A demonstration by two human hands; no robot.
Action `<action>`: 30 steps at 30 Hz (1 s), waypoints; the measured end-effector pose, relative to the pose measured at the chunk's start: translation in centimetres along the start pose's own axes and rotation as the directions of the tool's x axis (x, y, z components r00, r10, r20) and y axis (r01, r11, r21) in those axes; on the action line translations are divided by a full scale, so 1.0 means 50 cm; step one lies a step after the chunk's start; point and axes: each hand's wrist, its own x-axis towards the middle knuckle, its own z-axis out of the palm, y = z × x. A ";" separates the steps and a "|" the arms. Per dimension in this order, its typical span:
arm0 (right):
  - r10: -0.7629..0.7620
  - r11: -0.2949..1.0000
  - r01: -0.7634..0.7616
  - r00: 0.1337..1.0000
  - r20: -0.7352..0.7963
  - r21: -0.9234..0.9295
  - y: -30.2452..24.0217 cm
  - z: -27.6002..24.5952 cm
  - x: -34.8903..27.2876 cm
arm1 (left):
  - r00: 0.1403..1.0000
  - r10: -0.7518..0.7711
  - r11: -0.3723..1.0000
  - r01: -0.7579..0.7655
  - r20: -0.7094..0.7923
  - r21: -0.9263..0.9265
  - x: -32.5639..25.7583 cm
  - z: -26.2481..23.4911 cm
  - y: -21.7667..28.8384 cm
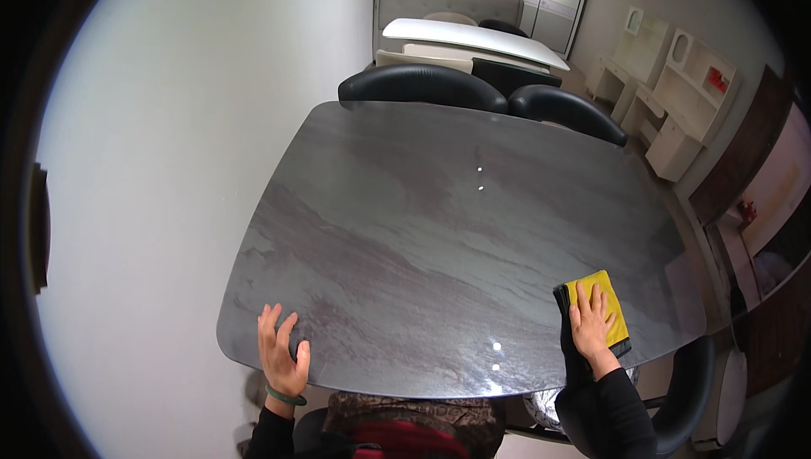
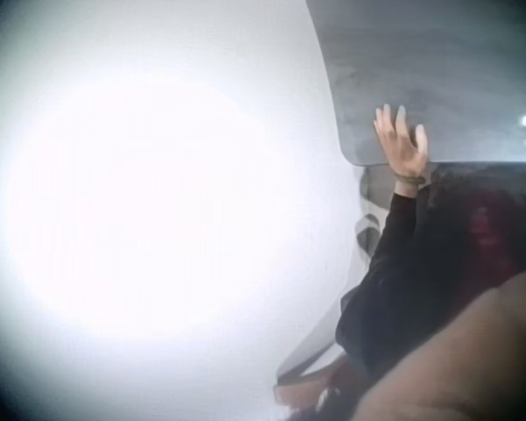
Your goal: The person wipes a mattress with a yellow cloth, then moves to wipe a dark table and a white table in a furniture showroom. The person uses the cloth to clean the surfaces of the furniture.
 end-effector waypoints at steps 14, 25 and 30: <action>0.096 0.995 -0.099 0.989 -0.110 -0.022 0.031 -0.010 0.014 | 0.994 -0.084 0.996 0.085 0.066 -0.008 0.013 -0.010 0.013; 0.137 0.987 -0.140 0.990 -0.037 -0.080 0.037 0.006 0.023 | 0.988 -0.109 0.994 0.110 0.105 0.003 0.018 -0.012 0.019; 0.115 0.991 -0.118 0.992 -0.046 -0.069 0.036 0.012 0.064 | 0.985 -0.119 0.993 0.119 0.122 0.013 0.010 -0.012 0.013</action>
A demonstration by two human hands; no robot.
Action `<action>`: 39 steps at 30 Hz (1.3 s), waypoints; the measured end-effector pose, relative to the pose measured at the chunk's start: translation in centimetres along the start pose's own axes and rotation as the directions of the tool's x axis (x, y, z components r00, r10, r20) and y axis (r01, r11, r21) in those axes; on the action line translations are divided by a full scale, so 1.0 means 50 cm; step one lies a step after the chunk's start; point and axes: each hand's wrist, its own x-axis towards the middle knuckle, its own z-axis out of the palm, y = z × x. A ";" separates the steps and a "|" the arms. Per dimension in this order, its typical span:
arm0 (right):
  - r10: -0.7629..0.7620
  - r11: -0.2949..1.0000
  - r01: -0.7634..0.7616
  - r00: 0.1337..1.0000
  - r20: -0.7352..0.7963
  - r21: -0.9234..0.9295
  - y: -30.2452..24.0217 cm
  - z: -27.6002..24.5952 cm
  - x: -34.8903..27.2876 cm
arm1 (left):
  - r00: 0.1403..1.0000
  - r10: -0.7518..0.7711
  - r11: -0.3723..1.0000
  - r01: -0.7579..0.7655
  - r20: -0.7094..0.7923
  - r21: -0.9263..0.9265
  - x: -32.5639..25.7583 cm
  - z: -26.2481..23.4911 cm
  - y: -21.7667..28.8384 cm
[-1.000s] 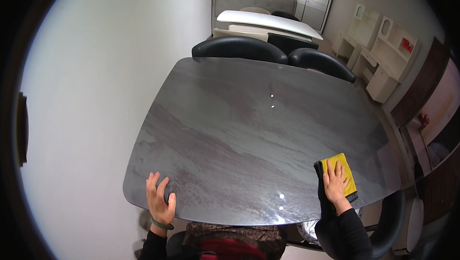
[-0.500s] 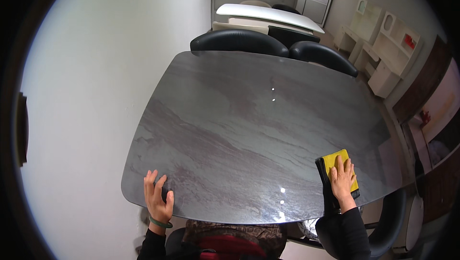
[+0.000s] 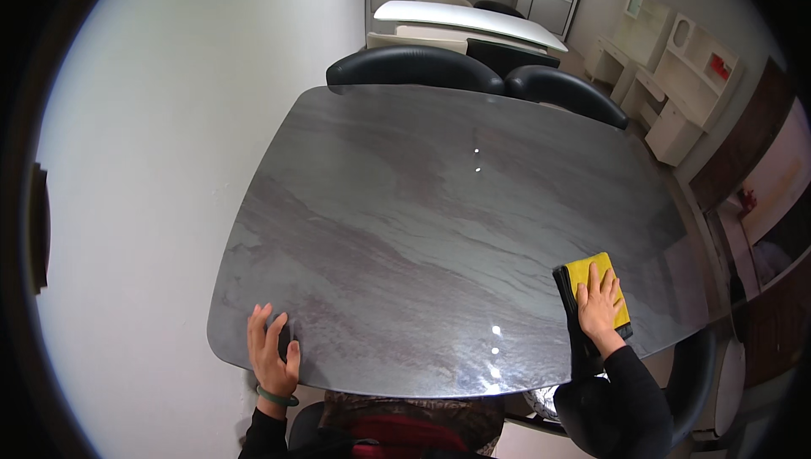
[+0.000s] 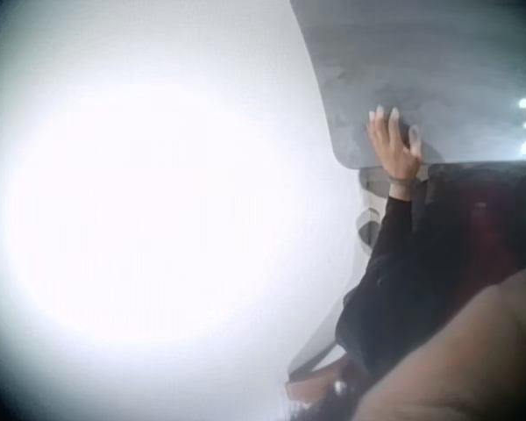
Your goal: The person wipes a mattress with a yellow cloth, then moves to wipe a dark table and a white table in a furniture showroom. The person uses the cloth to clean the surfaces of the furniture.
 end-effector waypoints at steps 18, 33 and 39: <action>0.280 0.953 -0.267 0.957 -0.081 0.141 -0.280 0.020 0.618 | 0.990 -0.069 0.993 0.056 0.122 0.108 0.007 -0.009 0.002; -0.522 0.853 0.522 0.852 0.035 0.016 -0.790 0.024 0.660 | 0.974 -0.086 0.985 0.052 0.211 0.162 0.018 -0.013 0.011; -0.905 0.420 0.906 0.422 0.051 -0.040 -0.828 0.040 0.412 | 0.981 -0.099 0.984 0.071 0.165 0.164 0.017 -0.009 0.013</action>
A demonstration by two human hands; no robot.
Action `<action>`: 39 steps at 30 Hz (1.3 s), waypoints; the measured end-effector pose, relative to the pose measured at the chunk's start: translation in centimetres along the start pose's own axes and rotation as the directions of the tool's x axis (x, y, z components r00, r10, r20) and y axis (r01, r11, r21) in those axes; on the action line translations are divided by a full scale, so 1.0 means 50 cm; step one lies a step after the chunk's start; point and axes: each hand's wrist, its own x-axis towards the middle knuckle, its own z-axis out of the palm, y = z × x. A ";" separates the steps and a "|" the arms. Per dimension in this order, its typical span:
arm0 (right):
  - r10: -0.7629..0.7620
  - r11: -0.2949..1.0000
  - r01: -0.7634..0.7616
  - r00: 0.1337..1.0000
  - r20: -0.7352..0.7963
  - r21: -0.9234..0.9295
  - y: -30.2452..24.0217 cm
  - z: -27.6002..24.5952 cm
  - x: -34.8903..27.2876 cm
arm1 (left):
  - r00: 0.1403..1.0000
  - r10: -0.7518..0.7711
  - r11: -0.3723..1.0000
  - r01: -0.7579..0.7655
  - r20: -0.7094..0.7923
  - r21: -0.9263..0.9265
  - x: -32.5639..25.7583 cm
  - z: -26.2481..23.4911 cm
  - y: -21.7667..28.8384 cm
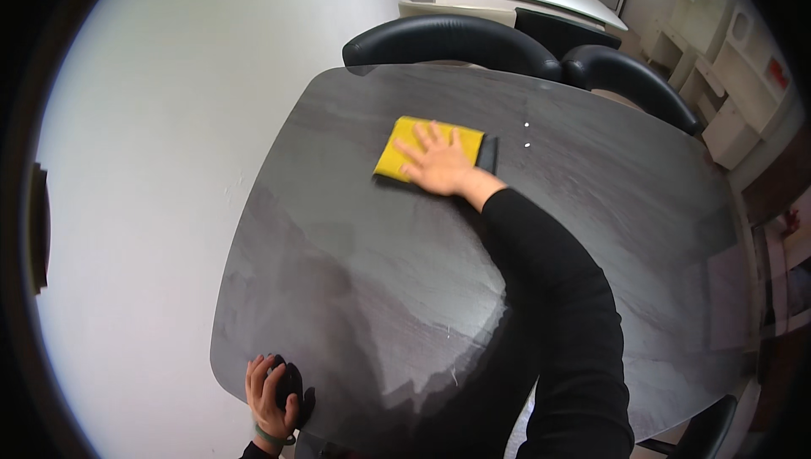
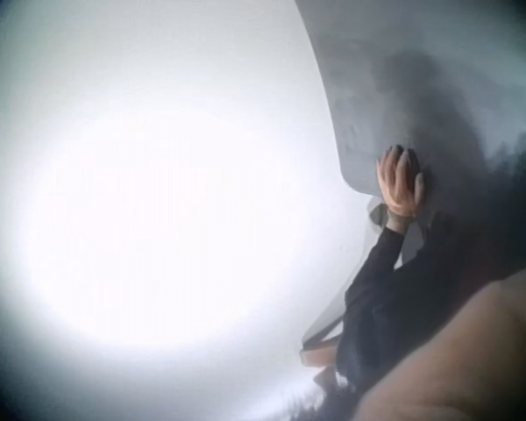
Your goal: The person wipes a mattress with a yellow cloth, then moves to wipe a dark table and a white table in a furniture showroom. The person uses the cloth to clean the surfaces of the furniture.
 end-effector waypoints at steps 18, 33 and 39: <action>-0.548 0.823 0.513 0.831 0.098 0.244 -0.398 -0.044 -0.548 | 0.988 0.075 0.997 -0.077 -0.138 -0.009 -0.014 0.011 -0.003; -0.529 0.817 0.521 0.848 -0.037 0.246 -0.590 -0.020 -0.344 | 0.953 0.058 0.995 -0.078 -0.296 -0.057 -0.030 0.015 -0.008; -0.612 0.759 0.616 0.785 -0.091 0.211 -0.679 -0.016 -0.210 | 0.933 0.062 0.996 -0.080 -0.355 -0.036 -0.033 0.020 -0.013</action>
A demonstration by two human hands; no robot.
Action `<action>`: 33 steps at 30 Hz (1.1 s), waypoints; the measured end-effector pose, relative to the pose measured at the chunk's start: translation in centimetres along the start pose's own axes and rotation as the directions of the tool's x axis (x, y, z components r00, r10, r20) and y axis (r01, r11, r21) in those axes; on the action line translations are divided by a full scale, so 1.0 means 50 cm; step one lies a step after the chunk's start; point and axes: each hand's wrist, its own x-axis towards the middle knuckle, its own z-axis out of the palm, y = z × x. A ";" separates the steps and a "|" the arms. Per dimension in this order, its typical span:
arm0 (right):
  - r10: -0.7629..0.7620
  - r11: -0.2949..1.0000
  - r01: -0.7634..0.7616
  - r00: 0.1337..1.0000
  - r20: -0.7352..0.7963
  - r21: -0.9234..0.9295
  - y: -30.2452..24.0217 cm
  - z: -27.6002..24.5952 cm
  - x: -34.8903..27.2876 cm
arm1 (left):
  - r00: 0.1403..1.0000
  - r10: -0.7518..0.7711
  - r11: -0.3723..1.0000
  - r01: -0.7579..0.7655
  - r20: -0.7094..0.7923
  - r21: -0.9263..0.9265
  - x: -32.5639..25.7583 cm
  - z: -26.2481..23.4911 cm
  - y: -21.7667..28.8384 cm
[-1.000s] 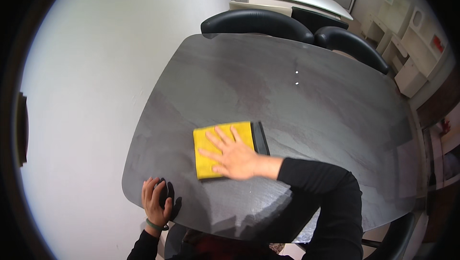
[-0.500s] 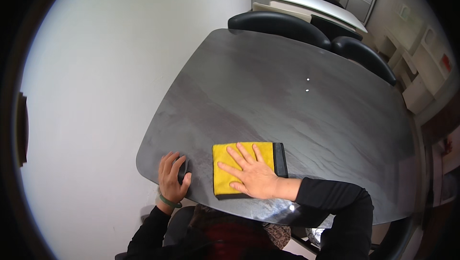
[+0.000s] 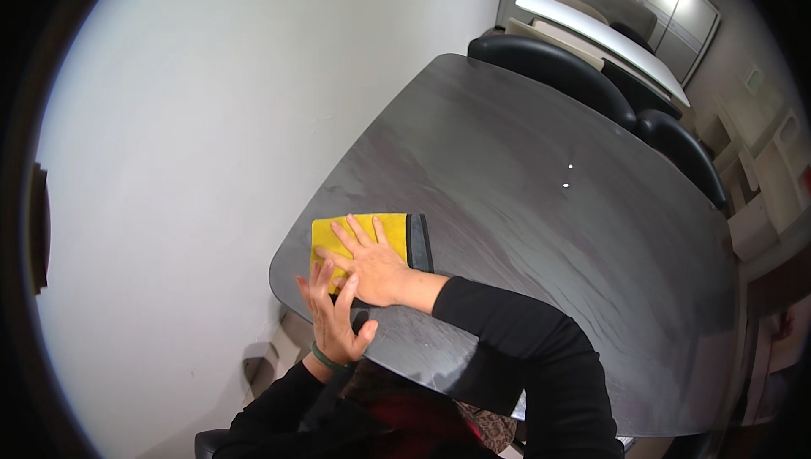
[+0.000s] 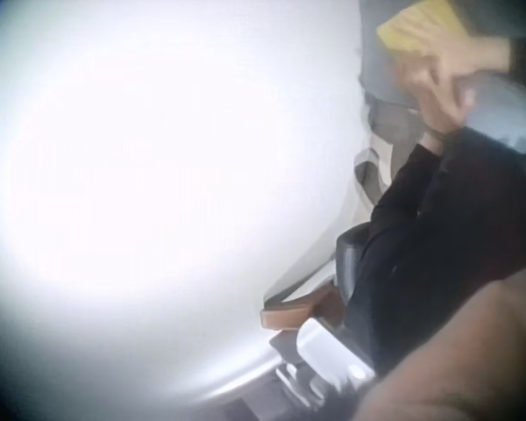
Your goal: The person wipes a mattress with a yellow cloth, then moves to wipe a dark table and a white table in a furniture showroom. The person uses the cloth to clean the surfaces of the furniture.
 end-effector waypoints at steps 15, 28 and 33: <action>0.594 0.791 -0.604 0.796 -0.116 -0.098 0.357 -0.032 0.263 | 0.984 -0.068 0.995 0.079 0.163 -0.058 0.008 -0.010 -0.001; 0.740 0.654 -0.750 0.661 -0.121 -0.095 0.483 -0.060 0.318 | 0.985 -0.062 0.995 0.074 0.163 -0.067 0.006 -0.016 -0.001; 0.663 0.736 -0.667 0.745 -0.076 -0.118 0.396 -0.048 0.317 | 0.985 -0.064 0.995 0.075 0.160 -0.063 0.011 -0.019 0.005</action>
